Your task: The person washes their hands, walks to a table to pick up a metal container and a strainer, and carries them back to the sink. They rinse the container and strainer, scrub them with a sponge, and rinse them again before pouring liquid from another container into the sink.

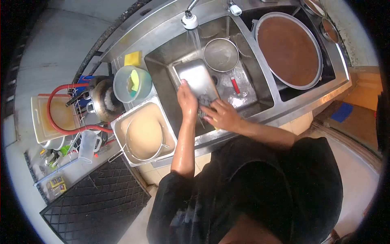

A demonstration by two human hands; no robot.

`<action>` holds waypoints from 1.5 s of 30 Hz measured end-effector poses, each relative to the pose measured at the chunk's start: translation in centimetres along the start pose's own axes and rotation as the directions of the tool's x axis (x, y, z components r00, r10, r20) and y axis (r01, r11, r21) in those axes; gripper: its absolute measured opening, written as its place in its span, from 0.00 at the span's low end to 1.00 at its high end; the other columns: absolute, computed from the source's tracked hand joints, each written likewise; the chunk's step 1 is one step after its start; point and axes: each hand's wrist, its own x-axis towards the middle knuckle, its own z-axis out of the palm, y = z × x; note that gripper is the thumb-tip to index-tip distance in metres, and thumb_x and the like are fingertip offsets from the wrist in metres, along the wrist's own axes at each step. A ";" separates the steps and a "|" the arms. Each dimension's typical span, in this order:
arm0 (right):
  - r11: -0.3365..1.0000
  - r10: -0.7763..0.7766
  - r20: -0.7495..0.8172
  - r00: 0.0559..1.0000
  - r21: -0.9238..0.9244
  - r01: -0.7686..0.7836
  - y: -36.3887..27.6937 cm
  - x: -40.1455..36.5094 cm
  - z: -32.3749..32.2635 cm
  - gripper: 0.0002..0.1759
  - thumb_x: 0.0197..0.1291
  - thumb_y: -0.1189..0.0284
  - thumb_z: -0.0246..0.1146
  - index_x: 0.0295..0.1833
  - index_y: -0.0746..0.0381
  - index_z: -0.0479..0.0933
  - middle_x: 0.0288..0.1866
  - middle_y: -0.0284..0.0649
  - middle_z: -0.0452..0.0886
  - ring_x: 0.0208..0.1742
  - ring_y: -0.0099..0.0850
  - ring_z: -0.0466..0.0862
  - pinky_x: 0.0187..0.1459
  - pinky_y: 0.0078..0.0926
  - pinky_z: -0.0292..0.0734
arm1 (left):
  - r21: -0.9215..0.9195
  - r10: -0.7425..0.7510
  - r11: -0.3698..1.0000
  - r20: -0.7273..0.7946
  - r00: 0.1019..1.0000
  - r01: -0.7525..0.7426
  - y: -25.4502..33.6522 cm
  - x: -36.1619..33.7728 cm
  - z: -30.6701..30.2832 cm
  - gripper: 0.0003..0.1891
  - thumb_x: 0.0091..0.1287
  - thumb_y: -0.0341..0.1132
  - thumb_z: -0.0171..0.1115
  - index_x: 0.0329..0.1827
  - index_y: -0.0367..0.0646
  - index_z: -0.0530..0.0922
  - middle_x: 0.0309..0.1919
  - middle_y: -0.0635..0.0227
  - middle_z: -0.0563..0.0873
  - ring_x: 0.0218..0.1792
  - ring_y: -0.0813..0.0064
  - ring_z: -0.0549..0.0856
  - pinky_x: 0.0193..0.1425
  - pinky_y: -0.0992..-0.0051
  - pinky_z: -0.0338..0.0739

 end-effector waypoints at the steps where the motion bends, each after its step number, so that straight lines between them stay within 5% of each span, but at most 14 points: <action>1: 0.997 -0.073 -0.016 0.997 -0.038 0.072 -0.5 -0.7 0.1 0.20 0.52 0.64 0.67 0.53 0.51 0.78 0.35 0.40 0.72 0.40 0.40 0.76 0.40 0.41 0.71 | -0.008 0.026 1.000 -0.007 1.000 -0.026 -0.7 -0.8 0.2 0.28 0.76 0.52 0.41 0.32 0.34 0.74 0.25 0.66 0.76 0.30 0.75 0.71 0.38 0.68 0.68; 7: 0.999 0.026 -0.151 0.988 -0.016 -0.029 -0.3 9.9 -2.7 0.18 0.53 0.65 0.66 0.51 0.53 0.79 0.37 0.41 0.74 0.41 0.42 0.76 0.42 0.39 0.71 | -0.363 -0.058 0.932 -0.104 0.993 0.016 4.8 -1.6 0.2 0.29 0.77 0.51 0.37 0.45 0.32 0.78 0.39 0.63 0.82 0.40 0.74 0.78 0.46 0.72 0.71; 12: 0.994 -0.106 0.104 0.989 0.030 0.103 -2.1 1.7 -3.4 0.16 0.53 0.64 0.65 0.48 0.54 0.81 0.40 0.42 0.76 0.46 0.40 0.78 0.45 0.40 0.73 | -0.361 -0.078 0.930 -0.021 0.997 0.065 3.3 0.6 -1.1 0.31 0.77 0.54 0.36 0.48 0.30 0.77 0.43 0.59 0.82 0.44 0.71 0.78 0.52 0.70 0.71; 15: 1.000 -0.019 -0.030 0.999 0.006 0.019 -2.0 6.0 -3.8 0.17 0.51 0.66 0.67 0.49 0.54 0.81 0.38 0.41 0.75 0.42 0.40 0.77 0.42 0.39 0.73 | -0.180 0.026 0.983 -0.009 1.000 -0.027 4.2 -2.3 -0.4 0.30 0.78 0.51 0.37 0.52 0.27 0.76 0.44 0.57 0.82 0.45 0.71 0.78 0.53 0.71 0.71; 19: 0.998 0.058 -0.185 0.981 0.040 -0.052 -0.2 12.4 -3.7 0.18 0.51 0.66 0.67 0.50 0.54 0.81 0.37 0.42 0.74 0.39 0.41 0.76 0.39 0.38 0.71 | -0.174 0.158 0.972 -0.007 0.987 -0.157 5.0 -2.6 0.1 0.26 0.78 0.47 0.38 0.49 0.29 0.77 0.40 0.61 0.83 0.42 0.75 0.77 0.50 0.74 0.71; 23: 0.993 0.096 -0.136 0.986 0.076 -0.086 -2.9 3.2 -2.5 0.18 0.53 0.64 0.67 0.50 0.55 0.79 0.37 0.43 0.73 0.42 0.41 0.76 0.44 0.39 0.74 | -0.281 0.156 0.944 -0.083 0.984 -0.173 2.8 -0.9 -0.1 0.24 0.78 0.45 0.41 0.39 0.30 0.76 0.30 0.66 0.80 0.35 0.78 0.73 0.41 0.75 0.70; 28: 0.988 0.152 -0.059 0.987 0.034 -0.150 0.4 -2.8 -1.1 0.22 0.56 0.65 0.66 0.55 0.61 0.74 0.40 0.47 0.74 0.46 0.46 0.77 0.48 0.39 0.74 | -0.448 -0.187 0.891 -0.218 0.958 0.072 1.6 -0.6 -1.1 0.27 0.78 0.49 0.38 0.47 0.30 0.75 0.41 0.63 0.80 0.42 0.72 0.77 0.50 0.72 0.71; 30: 0.818 0.556 -0.297 0.776 0.363 -0.447 1.8 -1.3 -0.7 0.25 0.59 0.65 0.64 0.58 0.66 0.70 0.48 0.51 0.75 0.51 0.52 0.76 0.52 0.43 0.72 | -0.543 -0.246 0.835 -0.221 0.944 0.090 1.1 -0.7 -1.8 0.28 0.78 0.51 0.37 0.53 0.30 0.74 0.49 0.59 0.81 0.48 0.69 0.78 0.56 0.70 0.70; 33: 0.864 0.461 -0.292 0.838 0.364 -0.349 -1.0 -1.0 -2.9 0.26 0.62 0.67 0.61 0.60 0.72 0.66 0.54 0.59 0.74 0.56 0.53 0.74 0.59 0.42 0.68 | -0.609 -0.397 0.734 -0.026 0.918 0.300 0.3 -0.5 -4.2 0.33 0.76 0.55 0.34 0.70 0.32 0.61 0.70 0.54 0.65 0.69 0.63 0.66 0.74 0.67 0.57; 36: 0.857 0.464 -0.356 0.811 0.411 -0.310 0.1 -1.7 -2.3 0.26 0.65 0.66 0.57 0.62 0.72 0.64 0.52 0.59 0.75 0.57 0.46 0.75 0.61 0.37 0.66 | -0.664 -0.405 0.681 0.008 0.914 0.308 3.8 -2.9 -5.6 0.33 0.75 0.56 0.39 0.70 0.36 0.61 0.69 0.56 0.66 0.67 0.63 0.68 0.72 0.65 0.60; 38: 0.338 0.937 -0.132 0.324 0.580 -0.741 5.9 -1.7 -0.1 0.28 0.66 0.60 0.56 0.63 0.70 0.65 0.52 0.56 0.75 0.56 0.43 0.76 0.58 0.34 0.68 | -0.688 -0.349 0.674 0.024 0.937 0.269 5.6 -4.2 -7.3 0.33 0.74 0.57 0.40 0.71 0.38 0.61 0.69 0.57 0.66 0.66 0.62 0.68 0.71 0.63 0.62; 40: 0.018 0.936 0.208 0.284 0.777 -0.629 12.0 -2.2 0.5 0.30 0.66 0.57 0.55 0.63 0.69 0.66 0.51 0.53 0.77 0.51 0.38 0.78 0.53 0.29 0.71 | -0.710 -0.241 0.668 0.074 0.968 0.220 5.8 -5.3 -9.3 0.34 0.73 0.58 0.42 0.71 0.40 0.60 0.69 0.57 0.65 0.66 0.60 0.68 0.70 0.61 0.64; 43: 0.241 0.872 0.060 0.485 0.810 -0.534 15.3 -2.6 2.6 0.29 0.66 0.57 0.56 0.63 0.69 0.67 0.47 0.49 0.79 0.46 0.32 0.79 0.49 0.24 0.72 | -0.604 -0.173 0.792 -0.081 0.982 0.090 5.3 -5.4 -10.2 0.34 0.73 0.58 0.42 0.71 0.40 0.60 0.68 0.58 0.66 0.66 0.61 0.68 0.70 0.60 0.64; 45: 0.210 0.894 0.049 0.444 0.831 -0.515 9.7 0.7 -1.6 0.30 0.67 0.56 0.55 0.64 0.69 0.66 0.47 0.48 0.79 0.46 0.31 0.78 0.49 0.25 0.71 | -0.690 -0.155 0.720 -0.053 0.986 0.076 5.6 -4.3 -10.8 0.34 0.73 0.59 0.42 0.71 0.41 0.59 0.69 0.59 0.65 0.66 0.63 0.67 0.71 0.61 0.62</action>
